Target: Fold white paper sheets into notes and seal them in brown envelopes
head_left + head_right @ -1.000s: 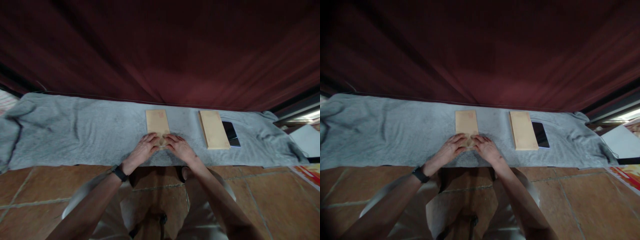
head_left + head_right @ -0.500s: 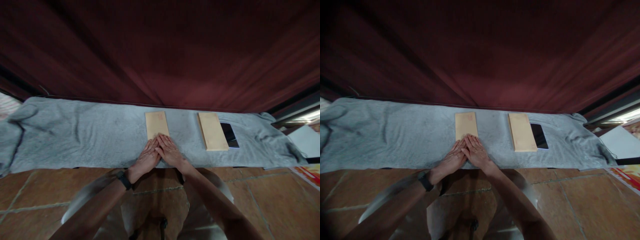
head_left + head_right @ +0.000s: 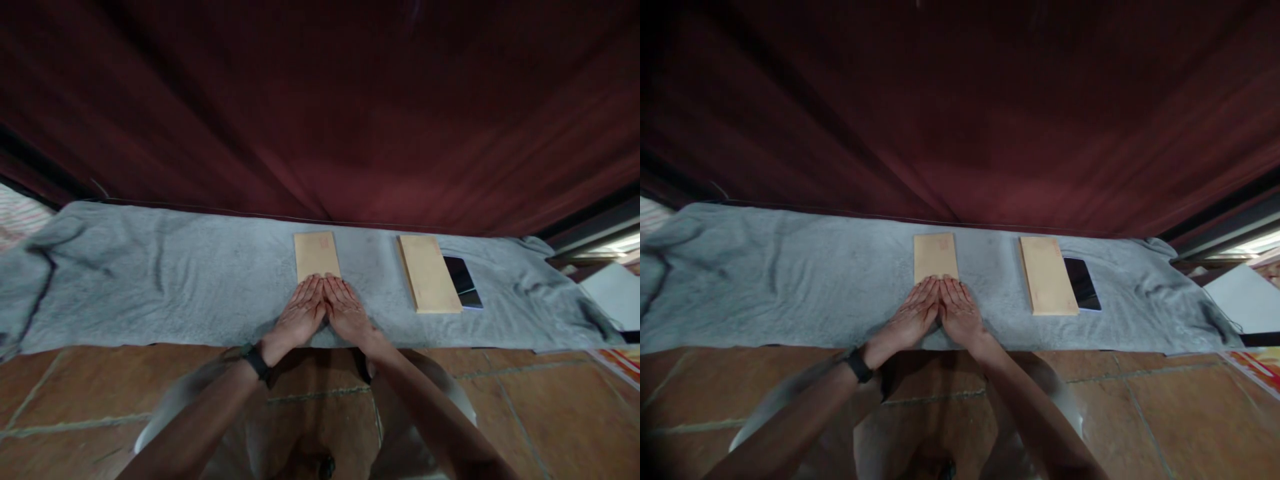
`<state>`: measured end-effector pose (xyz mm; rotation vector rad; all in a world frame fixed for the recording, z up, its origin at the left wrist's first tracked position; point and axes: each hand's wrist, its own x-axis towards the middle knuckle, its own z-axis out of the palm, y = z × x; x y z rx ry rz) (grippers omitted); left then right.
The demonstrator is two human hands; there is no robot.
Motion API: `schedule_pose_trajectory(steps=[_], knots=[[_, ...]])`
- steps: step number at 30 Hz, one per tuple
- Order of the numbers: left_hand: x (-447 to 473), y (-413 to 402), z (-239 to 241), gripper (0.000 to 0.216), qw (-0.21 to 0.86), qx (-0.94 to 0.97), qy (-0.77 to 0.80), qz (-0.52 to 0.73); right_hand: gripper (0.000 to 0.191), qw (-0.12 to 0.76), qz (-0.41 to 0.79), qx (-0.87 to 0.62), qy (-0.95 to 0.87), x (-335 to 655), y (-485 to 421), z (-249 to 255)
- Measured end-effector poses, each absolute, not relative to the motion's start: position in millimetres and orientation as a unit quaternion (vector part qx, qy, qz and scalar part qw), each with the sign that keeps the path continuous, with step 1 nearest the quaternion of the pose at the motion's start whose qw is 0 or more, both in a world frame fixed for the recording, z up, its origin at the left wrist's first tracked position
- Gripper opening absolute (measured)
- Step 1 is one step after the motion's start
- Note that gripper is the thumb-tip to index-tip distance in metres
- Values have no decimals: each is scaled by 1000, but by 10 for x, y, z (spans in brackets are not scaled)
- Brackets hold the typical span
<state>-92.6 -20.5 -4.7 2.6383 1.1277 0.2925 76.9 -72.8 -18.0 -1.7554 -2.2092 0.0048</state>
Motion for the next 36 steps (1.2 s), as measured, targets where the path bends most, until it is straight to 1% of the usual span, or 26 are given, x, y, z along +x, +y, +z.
schedule_pose_trajectory(steps=[4, 10, 20, 27, 36], knots=[[-751, 52, 34, 58, 124, 904, 405, 67, 54, 152, 0, -622, -768, 745, -711, -179], [-535, 255, 90, 57, 103, 917, 378, 70, 54, 155, -10, -616, -772, 733, -705, -215], [-253, 588, 74, 60, 93, 905, 412, 55, 43, 194, -21, -621, -759, 689, -678, -193], [-249, 703, 45, 61, 84, 894, 436, 54, 45, 199, -26, -620, -758, 689, -687, -225], [-351, 825, -22, 61, 81, 876, 469, 80, 54, 169, -9, -627, -760, 703, -703, -116]])
